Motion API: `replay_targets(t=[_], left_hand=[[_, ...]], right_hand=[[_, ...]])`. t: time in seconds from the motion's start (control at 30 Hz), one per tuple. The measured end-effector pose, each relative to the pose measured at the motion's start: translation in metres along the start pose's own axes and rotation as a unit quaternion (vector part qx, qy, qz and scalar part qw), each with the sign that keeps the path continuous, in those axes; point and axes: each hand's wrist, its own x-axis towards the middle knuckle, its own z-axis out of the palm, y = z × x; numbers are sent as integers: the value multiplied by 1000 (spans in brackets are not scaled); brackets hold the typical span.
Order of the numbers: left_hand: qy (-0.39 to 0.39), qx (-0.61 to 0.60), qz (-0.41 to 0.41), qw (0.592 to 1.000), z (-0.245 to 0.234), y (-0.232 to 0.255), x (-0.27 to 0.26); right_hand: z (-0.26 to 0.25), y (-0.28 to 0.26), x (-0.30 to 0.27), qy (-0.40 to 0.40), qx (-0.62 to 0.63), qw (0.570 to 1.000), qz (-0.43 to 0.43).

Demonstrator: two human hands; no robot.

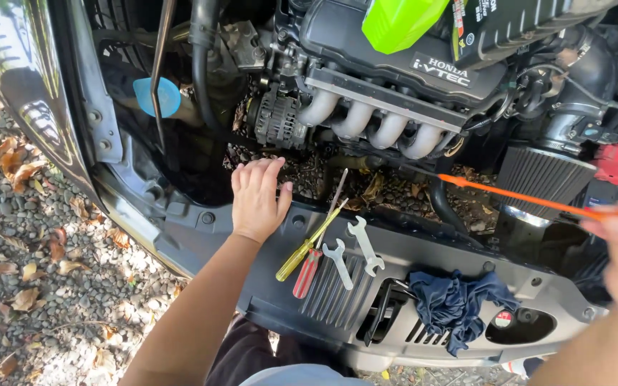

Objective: The person uses a wrench to tighten a bolt on the car engine. They then use an orange dipstick to check the oil level, wiping it with a blue cloth before reinserting it into the engine.

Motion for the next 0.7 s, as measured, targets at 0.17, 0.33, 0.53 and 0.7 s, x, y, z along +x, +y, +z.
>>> replay_targets(t=[0.17, 0.33, 0.53, 0.7], left_hand=[[-2, 0, 4, 1000, 0, 0, 1], [-9, 0, 6, 1000, -1, -1, 0], [-3, 1, 8, 1000, 2, -2, 0], [0, 0, 14, 1000, 2, -3, -1]], right_hand=[[93, -46, 34, 43, 84, 996, -1], [110, -58, 35, 27, 67, 997, 31], [93, -58, 23, 37, 49, 998, -7], [87, -61, 18, 24, 28, 999, -16]])
